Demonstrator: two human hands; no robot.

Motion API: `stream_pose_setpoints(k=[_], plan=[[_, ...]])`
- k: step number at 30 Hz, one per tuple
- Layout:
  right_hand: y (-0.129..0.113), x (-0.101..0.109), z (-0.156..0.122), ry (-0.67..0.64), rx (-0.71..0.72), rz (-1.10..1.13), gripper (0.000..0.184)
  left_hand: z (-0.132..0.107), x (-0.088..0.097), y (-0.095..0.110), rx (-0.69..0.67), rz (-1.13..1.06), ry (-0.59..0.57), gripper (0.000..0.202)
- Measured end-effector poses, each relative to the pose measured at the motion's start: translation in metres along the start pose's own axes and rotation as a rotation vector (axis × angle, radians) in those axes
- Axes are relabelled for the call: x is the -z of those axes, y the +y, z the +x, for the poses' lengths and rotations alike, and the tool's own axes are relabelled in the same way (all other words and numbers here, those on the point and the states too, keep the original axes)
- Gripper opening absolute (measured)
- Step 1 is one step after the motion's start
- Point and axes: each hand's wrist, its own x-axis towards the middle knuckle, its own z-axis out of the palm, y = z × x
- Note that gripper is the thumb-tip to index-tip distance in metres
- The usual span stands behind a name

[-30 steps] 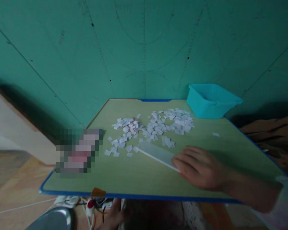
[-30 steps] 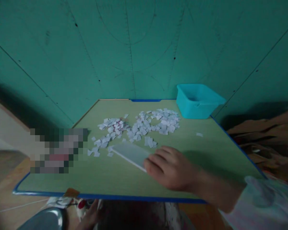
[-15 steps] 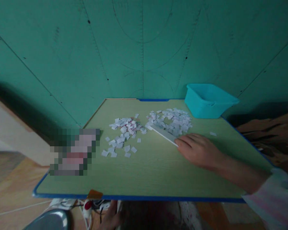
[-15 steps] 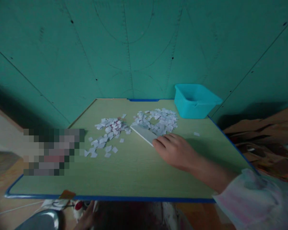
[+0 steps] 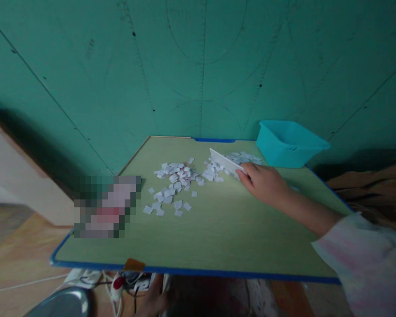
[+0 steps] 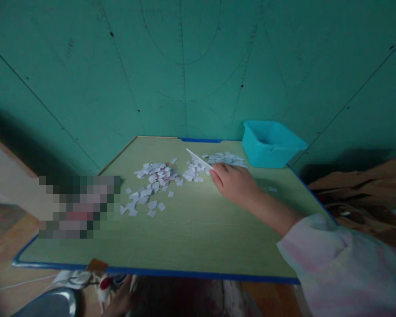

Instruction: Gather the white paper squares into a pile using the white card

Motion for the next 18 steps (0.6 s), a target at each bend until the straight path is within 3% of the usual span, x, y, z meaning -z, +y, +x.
stream_pose_setpoints(k=[7, 14, 18], plan=[[-0.02, -0.012, 0.017, -0.022, 0.102, 0.068, 0.028, -0.012, 0.0, 0.012, -0.029, 0.023, 0.06, 0.048], [-0.042, 0.016, -0.006, 0.186, 0.399, 0.159, 0.018, -0.015, 0.0, 0.017, 0.004, -0.053, 0.002, 0.053], [-0.04, 0.021, -0.024, 0.163, 0.436, 0.168, 0.016, -0.014, -0.001, 0.016, 0.002, -0.076, -0.024, 0.044]])
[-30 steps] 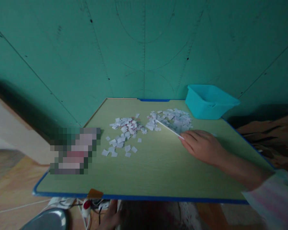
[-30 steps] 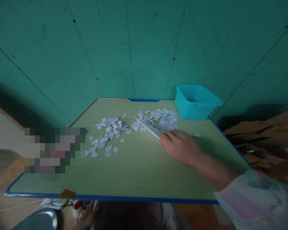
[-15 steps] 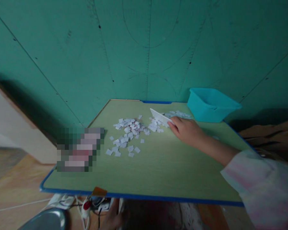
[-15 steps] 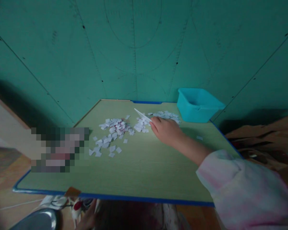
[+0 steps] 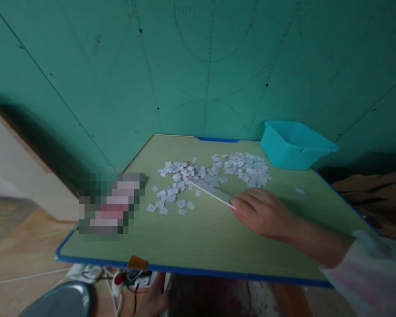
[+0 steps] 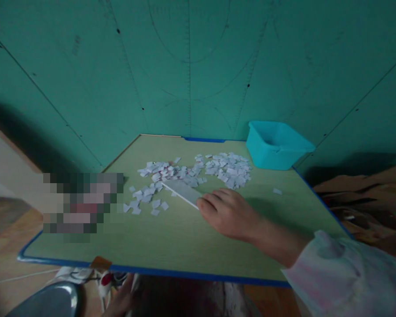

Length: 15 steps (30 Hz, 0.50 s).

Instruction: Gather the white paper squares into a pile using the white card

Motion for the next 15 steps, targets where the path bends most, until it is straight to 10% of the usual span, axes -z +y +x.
stream_pose_setpoints(k=[15], plan=[[0.048, -0.001, -0.03, -0.066, -0.369, -0.232, 0.027, 0.014, 0.0, -0.009, -0.039, 0.107, 0.1, 0.024]])
